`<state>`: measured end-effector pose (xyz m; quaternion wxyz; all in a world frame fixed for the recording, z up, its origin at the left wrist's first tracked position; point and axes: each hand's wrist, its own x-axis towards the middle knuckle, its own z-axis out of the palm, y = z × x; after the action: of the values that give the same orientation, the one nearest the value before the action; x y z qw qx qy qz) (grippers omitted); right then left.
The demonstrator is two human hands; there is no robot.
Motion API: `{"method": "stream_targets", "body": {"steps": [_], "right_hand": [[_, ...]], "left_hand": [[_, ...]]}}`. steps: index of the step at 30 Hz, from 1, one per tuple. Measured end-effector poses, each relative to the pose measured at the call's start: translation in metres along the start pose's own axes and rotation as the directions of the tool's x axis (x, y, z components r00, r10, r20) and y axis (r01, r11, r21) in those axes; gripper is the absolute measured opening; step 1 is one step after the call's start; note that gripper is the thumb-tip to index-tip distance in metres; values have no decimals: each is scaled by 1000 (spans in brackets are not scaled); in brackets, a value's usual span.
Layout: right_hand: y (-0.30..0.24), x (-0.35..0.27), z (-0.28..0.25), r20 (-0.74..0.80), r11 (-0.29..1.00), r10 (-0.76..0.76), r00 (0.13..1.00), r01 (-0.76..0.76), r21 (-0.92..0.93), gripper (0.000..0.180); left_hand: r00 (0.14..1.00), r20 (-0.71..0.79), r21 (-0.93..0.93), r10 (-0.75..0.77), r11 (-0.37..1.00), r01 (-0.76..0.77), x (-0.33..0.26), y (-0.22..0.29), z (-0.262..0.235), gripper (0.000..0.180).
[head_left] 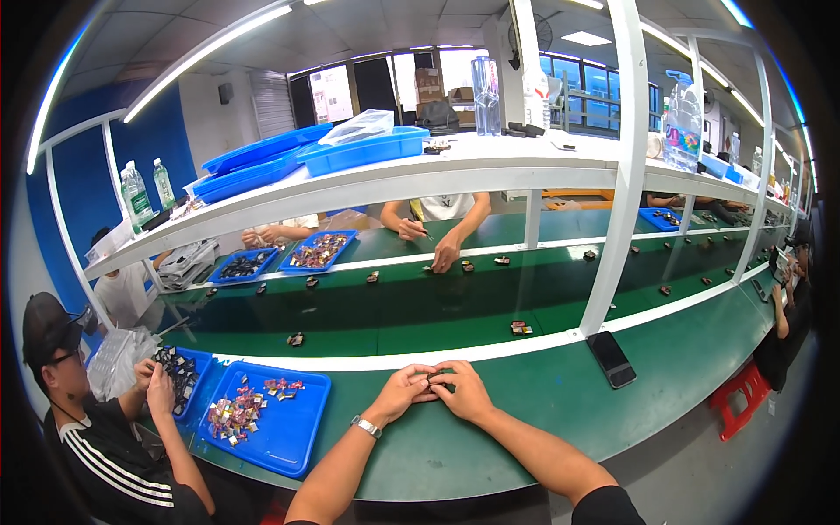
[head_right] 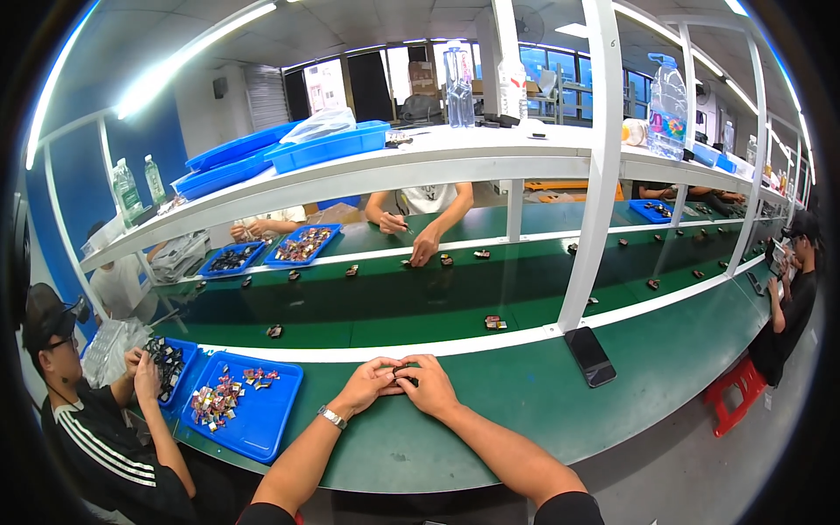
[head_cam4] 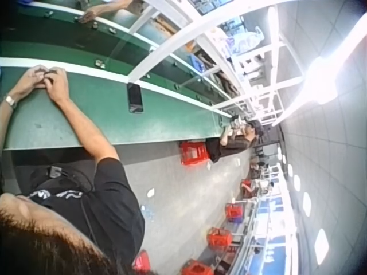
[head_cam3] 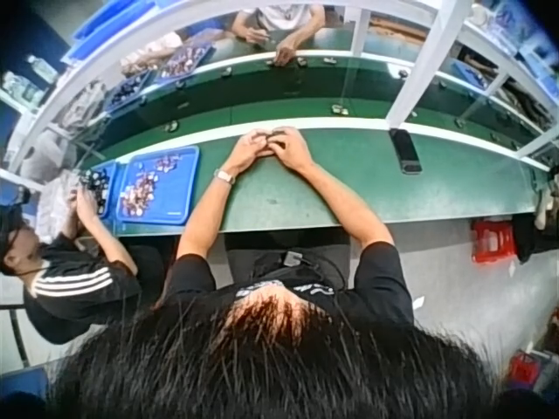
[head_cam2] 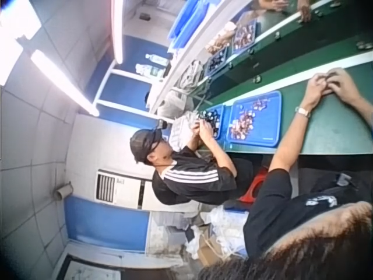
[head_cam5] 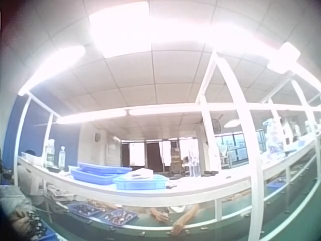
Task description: Assembling small electronic components on a factory production line.
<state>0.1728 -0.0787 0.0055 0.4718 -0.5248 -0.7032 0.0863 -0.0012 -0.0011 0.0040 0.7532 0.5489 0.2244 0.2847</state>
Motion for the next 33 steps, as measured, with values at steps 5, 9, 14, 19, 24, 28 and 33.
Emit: {"method": "stream_targets", "body": {"steps": [5, 9, 14, 19, 24, 28, 33], "right_hand": [[-1, 3, 3, -28, 999, -38, 999, 39, 24, 13], [0, 1, 2, -50, 999, -29, 998, 30, 32, 16], [-1, 3, 9, -71, 997, -31, 997, 35, 64, 17], [-8, 7, 0, -61, 996, -75, 995, 73, -45, 16], [5, 2, 9, -63, 1000, -5, 998, 5, 10, 15], [4, 4, 10, -81, 998, -6, 997, 10, 59, 14], [4, 8, 7, -57, 998, -22, 998, 25, 62, 15]], "left_hand": [[999, -24, 32, 46, 998, -45, -1, -2, 0, 23], [999, -24, 16, 42, 999, -42, 0, 0, 3, 24], [997, -60, 58, 57, 997, -54, 1, -4, 0, 23], [996, -65, 30, 55, 998, -54, 0, 0, 4, 22], [997, -64, 31, 45, 999, -43, 0, -2, 3, 22], [995, -81, 53, 61, 997, -57, -1, 0, 9, 23], [989, -125, 81, 85, 994, -75, 0, -1, 11, 24]]}}
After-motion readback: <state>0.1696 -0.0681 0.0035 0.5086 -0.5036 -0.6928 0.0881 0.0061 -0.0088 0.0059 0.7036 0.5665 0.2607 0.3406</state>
